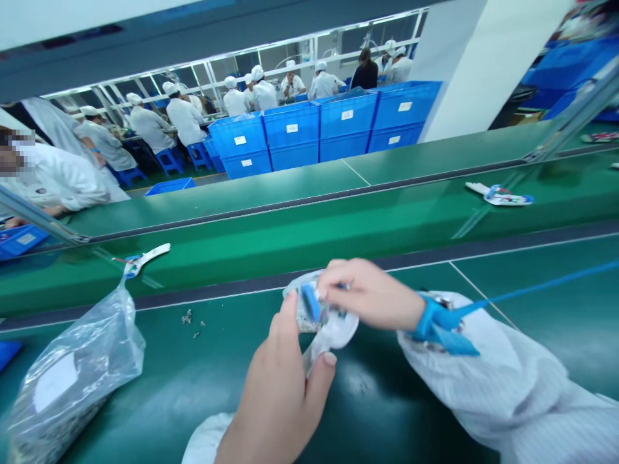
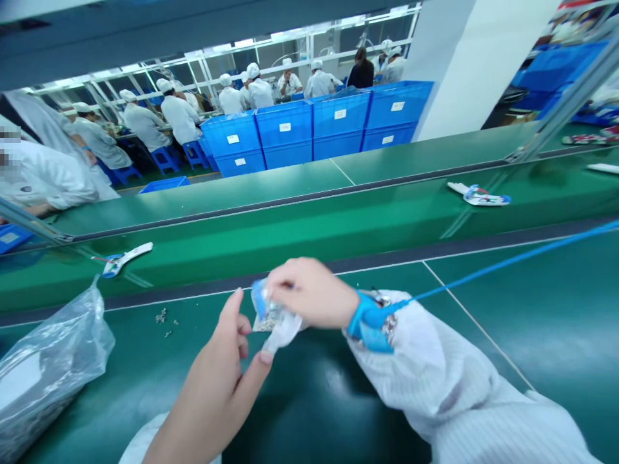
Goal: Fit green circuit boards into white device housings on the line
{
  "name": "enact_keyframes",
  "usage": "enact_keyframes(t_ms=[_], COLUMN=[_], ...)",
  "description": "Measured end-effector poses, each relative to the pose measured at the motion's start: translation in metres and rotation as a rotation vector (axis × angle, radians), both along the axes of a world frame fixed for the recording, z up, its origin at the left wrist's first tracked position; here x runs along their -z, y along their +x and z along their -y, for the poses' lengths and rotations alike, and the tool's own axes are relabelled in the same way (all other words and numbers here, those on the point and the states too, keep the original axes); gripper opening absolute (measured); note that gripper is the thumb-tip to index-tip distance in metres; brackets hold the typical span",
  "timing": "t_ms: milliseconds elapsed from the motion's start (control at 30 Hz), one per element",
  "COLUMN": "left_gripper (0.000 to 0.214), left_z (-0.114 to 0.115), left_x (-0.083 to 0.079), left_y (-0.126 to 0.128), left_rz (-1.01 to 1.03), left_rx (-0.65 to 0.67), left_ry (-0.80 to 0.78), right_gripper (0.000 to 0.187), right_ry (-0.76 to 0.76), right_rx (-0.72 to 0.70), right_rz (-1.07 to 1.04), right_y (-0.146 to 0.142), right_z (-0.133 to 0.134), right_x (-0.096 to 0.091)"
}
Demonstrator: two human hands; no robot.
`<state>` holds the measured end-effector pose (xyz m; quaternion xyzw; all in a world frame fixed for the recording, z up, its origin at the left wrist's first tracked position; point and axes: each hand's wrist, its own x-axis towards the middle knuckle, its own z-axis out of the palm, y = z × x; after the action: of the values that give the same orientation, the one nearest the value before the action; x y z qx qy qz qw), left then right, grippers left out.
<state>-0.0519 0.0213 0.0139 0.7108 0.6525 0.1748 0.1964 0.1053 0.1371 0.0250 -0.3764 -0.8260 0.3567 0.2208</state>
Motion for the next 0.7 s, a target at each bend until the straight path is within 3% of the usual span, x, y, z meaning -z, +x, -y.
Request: enact_keyframes(t_ms=[67,167,233,333,500,700], left_gripper=[0.056,0.044,0.041,0.037,0.026,0.04], left_z=[-0.002,-0.004,-0.005,-0.004,0.014,0.025], left_x=[-0.004,-0.006,0.001,0.022,0.058,0.061], left_y=[-0.003,-0.016,-0.032,-0.066,-0.126,-0.163], left_rz=[-0.043,-0.145,-0.195,-0.242,-0.325,-0.603], left_rx=[-0.007,-0.028,-0.091,-0.213,-0.506,-1.011], left_ry=[-0.087,-0.175,-0.215,-0.256,-0.249,0.043], right_gripper=[0.023,0.029,0.026,0.024,0.026,0.036], right_ry=[-0.006,0.027,-0.011,-0.108,-0.22,-0.239], right_rx=[0.351,0.622,0.693,0.644,0.422,0.097], right_rz=[0.106,0.189,0.272,0.373,0.394,0.387], right_y=[0.012,0.035,0.05,0.066,0.073,0.071], right_z=[-0.034,-0.08,-0.098,-0.098,-0.065,-0.028], right_x=[0.01,0.031,0.045,0.062,0.071,0.062])
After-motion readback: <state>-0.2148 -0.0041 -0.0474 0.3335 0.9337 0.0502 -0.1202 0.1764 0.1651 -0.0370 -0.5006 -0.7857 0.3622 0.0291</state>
